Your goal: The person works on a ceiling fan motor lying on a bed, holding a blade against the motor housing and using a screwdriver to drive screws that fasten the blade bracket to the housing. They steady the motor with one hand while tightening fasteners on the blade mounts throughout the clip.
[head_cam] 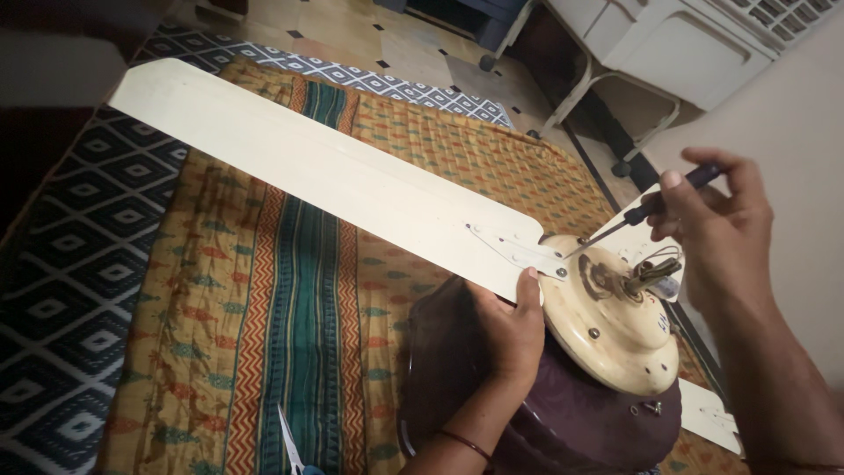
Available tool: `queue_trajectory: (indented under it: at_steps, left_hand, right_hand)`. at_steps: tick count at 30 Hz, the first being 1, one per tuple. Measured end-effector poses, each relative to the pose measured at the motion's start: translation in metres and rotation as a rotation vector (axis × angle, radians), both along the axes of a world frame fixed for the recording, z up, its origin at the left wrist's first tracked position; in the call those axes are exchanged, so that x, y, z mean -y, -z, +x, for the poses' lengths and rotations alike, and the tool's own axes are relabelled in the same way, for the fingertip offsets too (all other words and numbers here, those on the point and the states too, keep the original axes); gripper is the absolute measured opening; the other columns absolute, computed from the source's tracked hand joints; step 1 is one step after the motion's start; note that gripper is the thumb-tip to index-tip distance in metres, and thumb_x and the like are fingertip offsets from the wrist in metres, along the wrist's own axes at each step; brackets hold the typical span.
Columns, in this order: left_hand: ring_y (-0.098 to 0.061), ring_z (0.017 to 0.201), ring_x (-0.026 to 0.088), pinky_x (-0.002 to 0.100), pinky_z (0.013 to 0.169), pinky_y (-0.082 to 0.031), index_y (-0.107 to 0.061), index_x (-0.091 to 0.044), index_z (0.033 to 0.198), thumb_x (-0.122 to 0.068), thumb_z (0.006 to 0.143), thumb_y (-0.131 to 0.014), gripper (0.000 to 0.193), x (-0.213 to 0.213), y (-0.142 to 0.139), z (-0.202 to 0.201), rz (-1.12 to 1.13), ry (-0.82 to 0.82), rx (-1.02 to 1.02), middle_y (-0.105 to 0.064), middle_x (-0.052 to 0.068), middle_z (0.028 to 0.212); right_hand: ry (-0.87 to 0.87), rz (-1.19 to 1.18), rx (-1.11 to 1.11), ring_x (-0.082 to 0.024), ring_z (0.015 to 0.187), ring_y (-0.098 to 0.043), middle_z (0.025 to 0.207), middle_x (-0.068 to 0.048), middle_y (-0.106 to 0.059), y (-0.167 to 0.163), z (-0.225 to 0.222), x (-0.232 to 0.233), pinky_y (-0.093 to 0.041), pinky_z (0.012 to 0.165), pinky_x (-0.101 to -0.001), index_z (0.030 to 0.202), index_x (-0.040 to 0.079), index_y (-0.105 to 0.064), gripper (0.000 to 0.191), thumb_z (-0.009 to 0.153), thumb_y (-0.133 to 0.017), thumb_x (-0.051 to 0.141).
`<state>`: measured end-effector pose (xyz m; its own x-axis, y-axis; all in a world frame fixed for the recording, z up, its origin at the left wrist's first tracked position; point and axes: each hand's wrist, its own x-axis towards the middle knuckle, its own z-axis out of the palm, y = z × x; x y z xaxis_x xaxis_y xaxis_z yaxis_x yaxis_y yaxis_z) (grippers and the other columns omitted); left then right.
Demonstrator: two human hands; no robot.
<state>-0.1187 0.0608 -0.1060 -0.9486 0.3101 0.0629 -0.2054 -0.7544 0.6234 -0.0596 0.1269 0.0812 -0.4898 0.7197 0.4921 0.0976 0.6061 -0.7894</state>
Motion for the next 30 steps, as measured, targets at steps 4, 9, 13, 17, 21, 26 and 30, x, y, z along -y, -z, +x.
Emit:
queue_trajectory:
  at_steps: [4, 9, 13, 17, 21, 26, 30]
  left_hand:
    - [-0.066, 0.112, 0.023, 0.034, 0.098, -0.054, -0.033, 0.008, 0.146, -0.004, 0.094, -0.067, 0.063, -0.001, 0.003, 0.0, 0.043, -0.029, -0.035, -0.063, 0.021, 0.128]
    - [-0.066, 0.112, 0.024, 0.034, 0.097, -0.054, -0.033, 0.008, 0.145, -0.004, 0.093, -0.068, 0.064, -0.002, 0.004, -0.002, 0.045, -0.029, -0.022, -0.063, 0.022, 0.128]
    - [-0.067, 0.112, 0.024, 0.034, 0.097, -0.054, -0.033, 0.008, 0.146, -0.005, 0.094, -0.068, 0.064, -0.002, 0.003, -0.001, 0.001, -0.042, -0.044, -0.065, 0.021, 0.127]
    - [-0.067, 0.111, 0.024, 0.034, 0.096, -0.055, -0.033, 0.008, 0.145, -0.007, 0.093, -0.069, 0.066, -0.002, 0.002, -0.001, -0.016, -0.046, -0.038, -0.065, 0.021, 0.125]
    - [-0.069, 0.11, 0.023, 0.034, 0.097, -0.055, -0.034, 0.009, 0.144, -0.009, 0.093, -0.07, 0.065, 0.0, 0.003, -0.001, -0.074, -0.013, -0.034, -0.067, 0.021, 0.124]
    - [-0.068, 0.108, 0.024, 0.035, 0.095, -0.055, -0.037, 0.009, 0.142, -0.007, 0.092, -0.07, 0.062, -0.001, 0.001, -0.001, -0.039, -0.056, -0.043, -0.066, 0.021, 0.123]
    - [-0.068, 0.105, 0.023, 0.034, 0.094, -0.055, -0.038, 0.01, 0.139, -0.006, 0.092, -0.07, 0.059, 0.0, 0.001, -0.001, -0.042, -0.061, -0.047, -0.066, 0.021, 0.12]
  right_hand:
    - [-0.047, 0.127, 0.025, -0.013, 0.076, -0.065, 0.094, -0.009, -0.069, 0.0, 0.0, 0.005, -0.052, 0.064, -0.0271, 0.134, 0.003, -0.054, 0.033, 0.104, -0.067, 0.007]
    - [0.051, 0.321, 0.162, -0.011, 0.077, -0.064, 0.09, -0.009, -0.068, 0.004, 0.0, 0.014, -0.051, 0.065, -0.0267, 0.135, 0.002, -0.055, 0.031, 0.106, -0.067, 0.006]
    - [0.021, 0.28, 0.122, -0.009, 0.075, -0.063, 0.089, -0.007, -0.068, 0.006, -0.002, 0.016, -0.051, 0.064, -0.0257, 0.133, 0.002, -0.055, 0.03, 0.106, -0.067, 0.008]
    - [0.013, 0.296, 0.135, -0.009, 0.075, -0.062, 0.088, -0.007, -0.066, 0.008, -0.004, 0.016, -0.051, 0.063, -0.0264, 0.134, 0.001, -0.056, 0.031, 0.107, -0.067, 0.008]
    - [0.0, 0.296, 0.142, -0.009, 0.076, -0.062, 0.088, -0.007, -0.067, 0.009, -0.004, 0.016, -0.051, 0.065, -0.0259, 0.134, 0.001, -0.055, 0.031, 0.107, -0.067, 0.008]
    - [-0.019, 0.284, 0.151, -0.01, 0.078, -0.063, 0.091, -0.008, -0.067, 0.009, -0.002, 0.014, -0.052, 0.068, -0.0261, 0.134, 0.002, -0.054, 0.03, 0.106, -0.065, 0.008]
    - [-0.099, 0.249, 0.258, -0.012, 0.089, -0.066, 0.1, -0.007, -0.071, -0.003, 0.0, 0.012, -0.052, 0.073, -0.0277, 0.134, 0.002, -0.055, 0.033, 0.103, -0.065, 0.009]
